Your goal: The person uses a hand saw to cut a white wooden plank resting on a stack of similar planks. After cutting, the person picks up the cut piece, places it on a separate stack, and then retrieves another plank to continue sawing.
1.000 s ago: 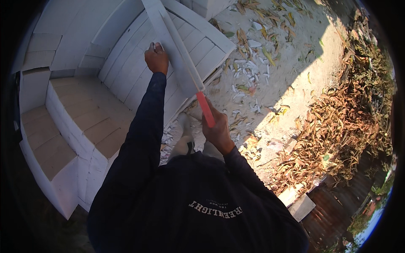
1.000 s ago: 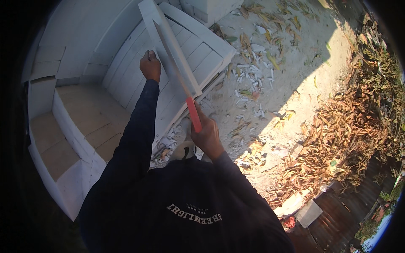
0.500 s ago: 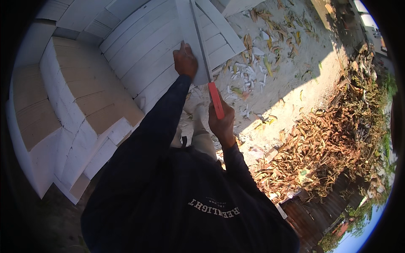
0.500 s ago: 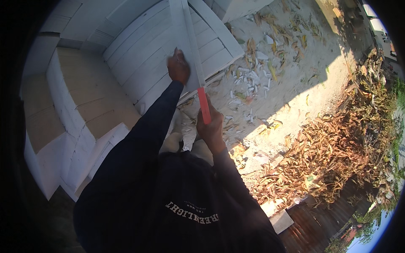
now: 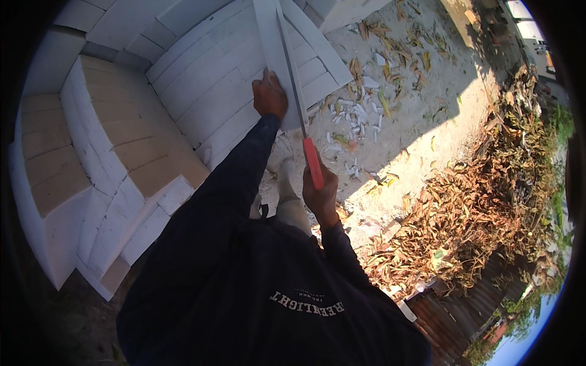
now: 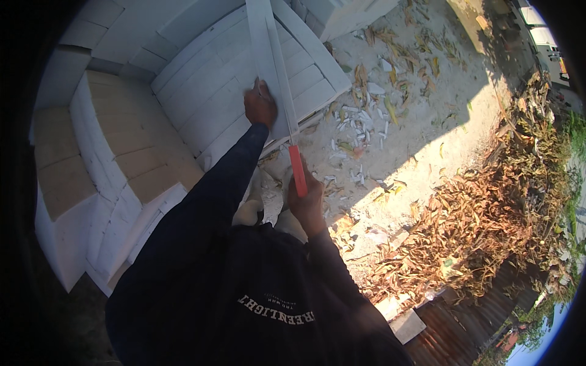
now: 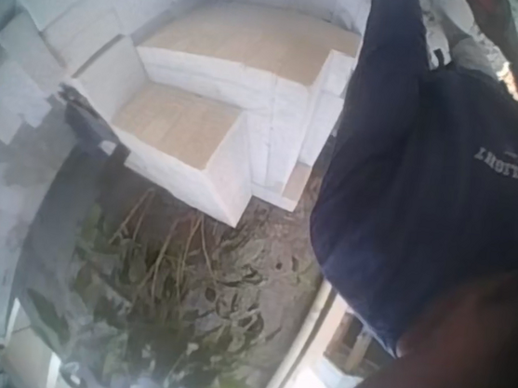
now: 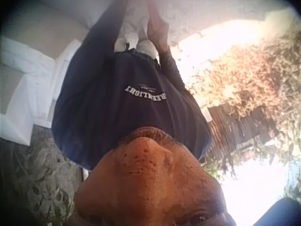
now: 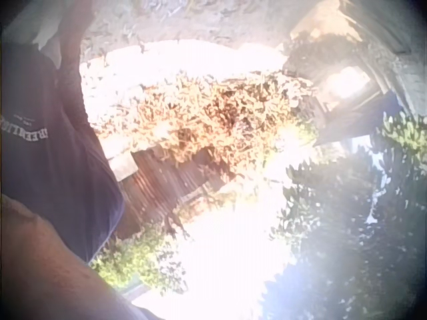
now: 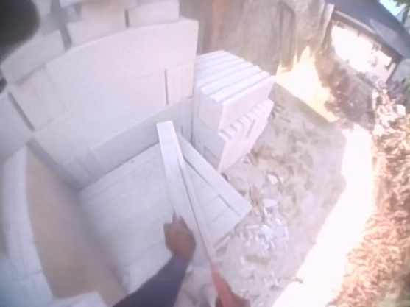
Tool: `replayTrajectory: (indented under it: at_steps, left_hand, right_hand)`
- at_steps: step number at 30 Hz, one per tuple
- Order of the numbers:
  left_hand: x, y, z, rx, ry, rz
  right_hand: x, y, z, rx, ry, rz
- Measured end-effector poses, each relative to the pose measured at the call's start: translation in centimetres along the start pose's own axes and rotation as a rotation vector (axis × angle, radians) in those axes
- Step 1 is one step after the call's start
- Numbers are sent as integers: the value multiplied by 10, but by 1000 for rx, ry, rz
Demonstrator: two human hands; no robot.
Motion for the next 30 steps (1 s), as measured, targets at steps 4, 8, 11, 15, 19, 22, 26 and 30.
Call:
replayTrajectory:
  at_steps: [4,8,11,15,19,22,26,30]
  left_hand:
    - [-1,0,-1,-28,-35,-39]
    - [2,-3,-5,1,-28,-42]
    - [0,-5,-3,10,-13,-42]
    - [-3,0,-2,-21,-53,-36]
    - [-1,0,-1,-5,-47,-16]
    - [-3,1,-1,-8,-24,1]
    - [-7,6,-4,-14,-47,-26]
    - [2,-4,-2,8,3,11]
  right_hand:
    - [9,-7,-29,11,-7,-11]
    - [14,-9,-44,34,-2,-14]
    - [12,-9,-38,35,-16,6]
    - [7,-5,-23,-84,32,23]
    - [17,-4,-42,-31,6,15]
    - [17,-5,-46,-29,7,10]
    - [13,-8,-28,-45,114,-1]
    - [13,-6,-47,42,17,-11]
Point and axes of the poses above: each hand's wrist, its own z-axis away from the middle knuckle, its own x-axis out of the palm, y = z × x, the point moved 2 cm from there along -z, towards the middle knuckle, and after that the axes turned 10 degrees about -x, right-handed, at the moved point
